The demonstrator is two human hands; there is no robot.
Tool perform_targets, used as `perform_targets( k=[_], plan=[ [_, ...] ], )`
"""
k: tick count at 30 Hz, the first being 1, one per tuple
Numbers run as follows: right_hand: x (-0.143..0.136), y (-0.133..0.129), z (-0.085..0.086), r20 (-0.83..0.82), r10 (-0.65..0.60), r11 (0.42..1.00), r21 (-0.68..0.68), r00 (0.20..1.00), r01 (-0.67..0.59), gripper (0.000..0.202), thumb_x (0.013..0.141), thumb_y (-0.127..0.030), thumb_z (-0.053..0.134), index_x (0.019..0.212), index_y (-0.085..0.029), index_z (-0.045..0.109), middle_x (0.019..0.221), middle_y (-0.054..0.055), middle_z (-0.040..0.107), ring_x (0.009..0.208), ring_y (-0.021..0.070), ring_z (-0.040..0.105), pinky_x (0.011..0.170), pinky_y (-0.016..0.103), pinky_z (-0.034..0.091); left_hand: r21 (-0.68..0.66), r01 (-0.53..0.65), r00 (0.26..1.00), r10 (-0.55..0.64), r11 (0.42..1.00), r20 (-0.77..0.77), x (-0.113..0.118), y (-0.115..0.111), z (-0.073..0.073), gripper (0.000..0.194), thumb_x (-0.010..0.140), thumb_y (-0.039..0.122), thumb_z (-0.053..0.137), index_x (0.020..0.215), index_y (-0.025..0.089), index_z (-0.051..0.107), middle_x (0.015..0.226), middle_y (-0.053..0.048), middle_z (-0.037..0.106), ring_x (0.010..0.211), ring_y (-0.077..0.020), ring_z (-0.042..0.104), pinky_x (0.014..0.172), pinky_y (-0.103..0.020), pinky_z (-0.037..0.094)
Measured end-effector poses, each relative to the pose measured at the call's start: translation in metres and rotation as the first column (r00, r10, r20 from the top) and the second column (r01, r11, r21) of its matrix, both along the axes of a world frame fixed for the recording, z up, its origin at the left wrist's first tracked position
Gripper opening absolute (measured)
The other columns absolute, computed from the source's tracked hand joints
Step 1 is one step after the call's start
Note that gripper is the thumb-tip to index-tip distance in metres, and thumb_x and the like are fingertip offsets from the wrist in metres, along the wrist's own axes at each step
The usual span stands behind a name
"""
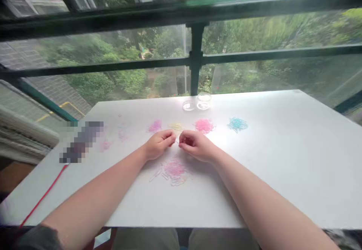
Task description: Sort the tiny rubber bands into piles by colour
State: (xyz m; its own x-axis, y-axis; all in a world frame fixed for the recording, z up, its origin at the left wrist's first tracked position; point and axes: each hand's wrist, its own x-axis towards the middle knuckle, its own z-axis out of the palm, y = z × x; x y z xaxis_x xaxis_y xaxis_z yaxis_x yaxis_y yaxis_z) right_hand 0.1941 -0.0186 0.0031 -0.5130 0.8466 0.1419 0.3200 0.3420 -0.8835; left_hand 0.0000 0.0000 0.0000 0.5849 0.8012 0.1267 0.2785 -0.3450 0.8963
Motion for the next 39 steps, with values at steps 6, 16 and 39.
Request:
perform_targets(
  k=[6,16,39],
  plan=[
    [-0.0005,-0.0019,0.0019,0.021,-0.026,0.999,0.039,0.999,0.025,0.006,0.078,-0.018,0.052,0.073,-0.018,0.050,0.062,-0.003,0.045,0.055,0.0090,0.039,0.051,0.023,0.032,0.005,-0.015,0.999,0.015,1.000,-0.039,-0.0005,0.0009,0.0008,0.028,0.086,0.031,0.041,0.064,0.015,0.047,0.060,0.003,0.046,0.060,-0.0094,0.043,0.060,-0.022,0.035],
    [-0.0013,-0.0019,0.0027,0.042,-0.089,0.995,0.051,0.995,0.087,0.006,0.075,-0.017,0.053,0.071,-0.018,0.049,0.065,-0.003,0.048,0.056,0.0094,0.044,0.053,0.023,0.036,-0.027,-0.047,0.996,0.045,0.999,-0.075,-0.0011,0.0016,0.0000,0.015,0.081,0.030,0.052,0.079,0.015,0.055,0.072,0.000,0.060,0.057,-0.0080,0.043,0.057,-0.021,0.036],
    [-0.0009,-0.0018,0.0025,0.124,-0.103,0.982,0.172,0.987,0.081,0.007,0.071,-0.013,0.053,0.069,-0.018,0.050,0.068,-0.001,0.055,0.059,0.0107,0.050,0.055,0.024,0.041,0.017,0.002,0.982,0.002,1.000,-0.187,-0.0024,0.0009,-0.0022,0.043,0.089,0.042,0.037,0.069,0.014,0.063,0.070,-0.003,0.064,0.067,-0.0131,0.057,0.068,-0.024,0.043]
  ],
)
